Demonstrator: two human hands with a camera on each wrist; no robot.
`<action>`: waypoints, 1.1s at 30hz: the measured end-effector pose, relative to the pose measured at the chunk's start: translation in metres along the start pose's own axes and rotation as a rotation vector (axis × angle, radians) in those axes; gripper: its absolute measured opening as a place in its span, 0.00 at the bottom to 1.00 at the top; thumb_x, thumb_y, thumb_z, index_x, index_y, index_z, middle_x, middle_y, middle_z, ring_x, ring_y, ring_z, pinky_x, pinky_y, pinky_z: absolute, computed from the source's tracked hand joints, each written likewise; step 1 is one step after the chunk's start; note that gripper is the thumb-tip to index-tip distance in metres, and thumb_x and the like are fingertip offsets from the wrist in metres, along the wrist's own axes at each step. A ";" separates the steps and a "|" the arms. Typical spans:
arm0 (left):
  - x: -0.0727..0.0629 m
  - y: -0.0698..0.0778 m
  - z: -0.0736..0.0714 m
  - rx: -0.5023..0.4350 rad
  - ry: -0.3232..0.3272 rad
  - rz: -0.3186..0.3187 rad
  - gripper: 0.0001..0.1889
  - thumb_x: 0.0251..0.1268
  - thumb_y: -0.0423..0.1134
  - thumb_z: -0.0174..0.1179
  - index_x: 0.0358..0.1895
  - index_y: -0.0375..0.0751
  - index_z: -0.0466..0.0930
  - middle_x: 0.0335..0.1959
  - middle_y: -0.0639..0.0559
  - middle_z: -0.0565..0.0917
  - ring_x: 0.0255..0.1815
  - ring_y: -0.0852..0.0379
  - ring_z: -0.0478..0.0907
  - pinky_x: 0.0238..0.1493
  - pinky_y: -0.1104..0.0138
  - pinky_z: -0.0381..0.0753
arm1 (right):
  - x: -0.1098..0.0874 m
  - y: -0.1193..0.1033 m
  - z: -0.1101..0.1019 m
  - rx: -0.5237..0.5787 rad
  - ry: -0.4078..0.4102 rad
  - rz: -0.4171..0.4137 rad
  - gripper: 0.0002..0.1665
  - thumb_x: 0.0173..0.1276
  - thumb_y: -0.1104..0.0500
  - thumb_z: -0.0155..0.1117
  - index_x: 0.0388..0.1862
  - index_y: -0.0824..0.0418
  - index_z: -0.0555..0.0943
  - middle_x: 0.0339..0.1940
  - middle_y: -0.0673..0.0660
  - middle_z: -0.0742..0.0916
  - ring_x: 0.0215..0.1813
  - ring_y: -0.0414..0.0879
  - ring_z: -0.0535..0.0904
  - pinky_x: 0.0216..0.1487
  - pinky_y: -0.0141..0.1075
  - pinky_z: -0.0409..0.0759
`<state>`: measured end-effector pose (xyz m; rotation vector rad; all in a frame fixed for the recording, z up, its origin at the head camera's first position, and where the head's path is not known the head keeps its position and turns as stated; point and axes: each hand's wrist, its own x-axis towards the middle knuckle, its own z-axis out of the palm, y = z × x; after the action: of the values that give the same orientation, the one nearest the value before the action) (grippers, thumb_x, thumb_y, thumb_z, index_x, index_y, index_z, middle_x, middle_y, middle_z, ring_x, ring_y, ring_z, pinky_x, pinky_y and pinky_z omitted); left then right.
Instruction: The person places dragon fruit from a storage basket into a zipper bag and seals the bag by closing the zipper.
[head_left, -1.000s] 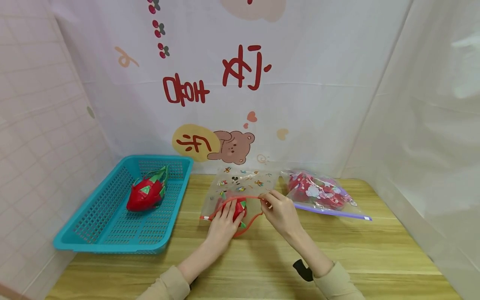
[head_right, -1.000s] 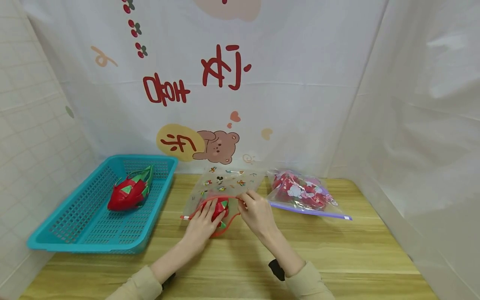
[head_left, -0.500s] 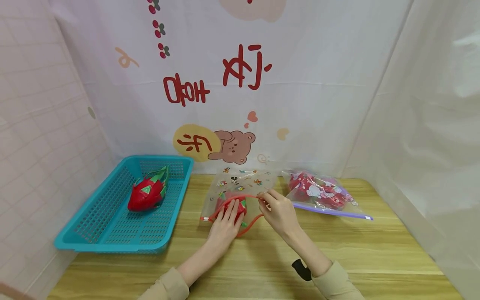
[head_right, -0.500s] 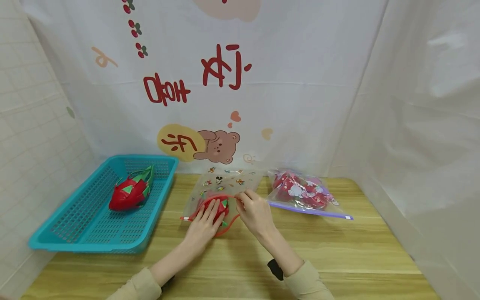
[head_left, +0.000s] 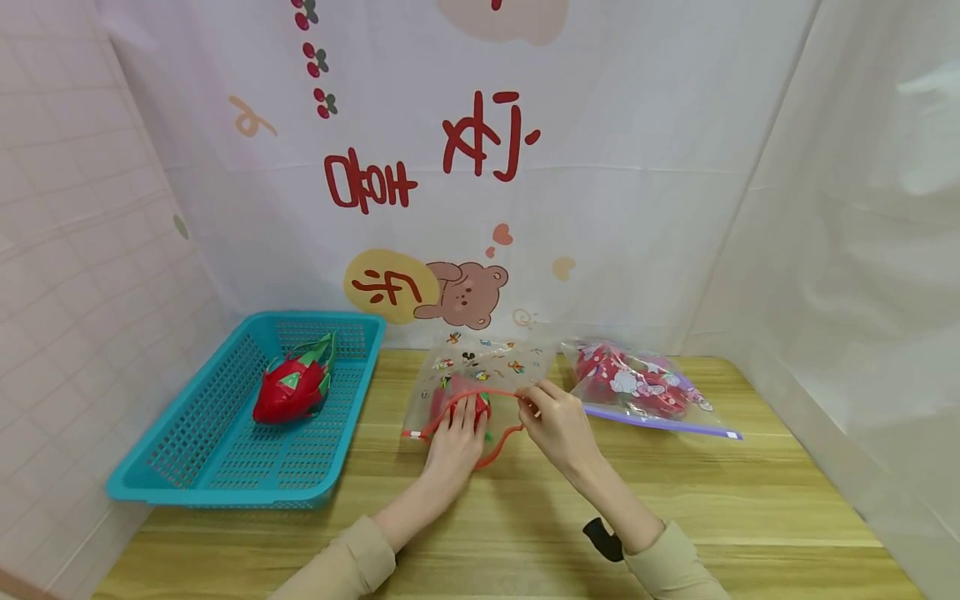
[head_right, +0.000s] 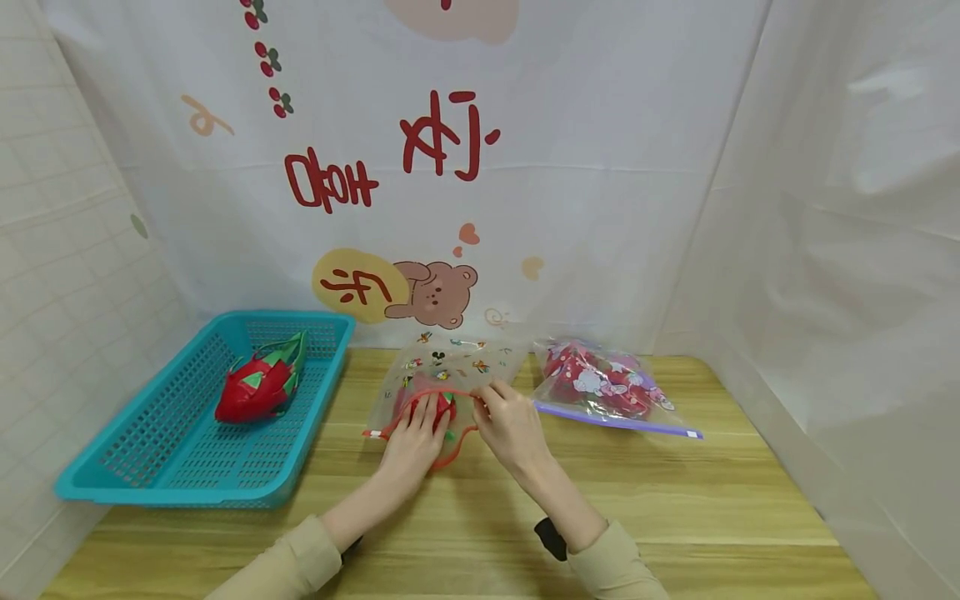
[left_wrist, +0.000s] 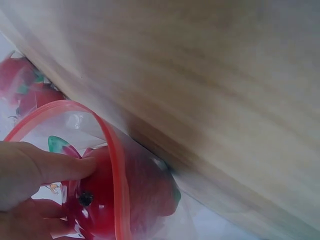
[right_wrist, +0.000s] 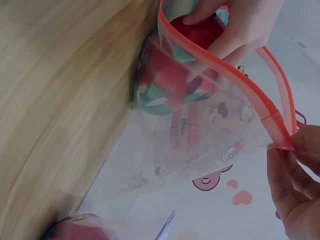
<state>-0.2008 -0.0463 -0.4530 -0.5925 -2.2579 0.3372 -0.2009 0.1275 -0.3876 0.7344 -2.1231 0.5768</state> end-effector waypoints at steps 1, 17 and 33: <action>0.001 0.001 0.002 0.002 0.001 -0.007 0.14 0.61 0.41 0.53 0.47 0.49 0.84 0.53 0.44 0.81 0.54 0.52 0.79 0.51 0.64 0.81 | 0.000 0.000 0.000 0.000 0.000 0.001 0.08 0.48 0.72 0.70 0.26 0.62 0.83 0.24 0.52 0.84 0.21 0.39 0.80 0.23 0.24 0.76; 0.013 0.000 0.018 0.005 -0.121 -0.076 0.16 0.60 0.43 0.55 0.50 0.50 0.84 0.44 0.47 0.81 0.43 0.54 0.78 0.39 0.65 0.79 | 0.002 -0.001 -0.001 0.019 0.024 -0.001 0.08 0.48 0.73 0.69 0.27 0.62 0.83 0.24 0.52 0.83 0.21 0.38 0.79 0.23 0.22 0.75; 0.015 -0.001 0.024 -0.042 -0.244 -0.102 0.20 0.60 0.40 0.60 0.58 0.50 0.79 0.47 0.47 0.78 0.46 0.54 0.78 0.37 0.66 0.80 | -0.003 0.004 0.005 -0.087 0.038 -0.035 0.07 0.50 0.68 0.71 0.28 0.59 0.84 0.24 0.49 0.83 0.23 0.40 0.76 0.22 0.29 0.74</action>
<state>-0.2273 -0.0406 -0.4594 -0.4762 -2.5243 0.3260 -0.2045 0.1285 -0.3936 0.7050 -2.0825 0.4729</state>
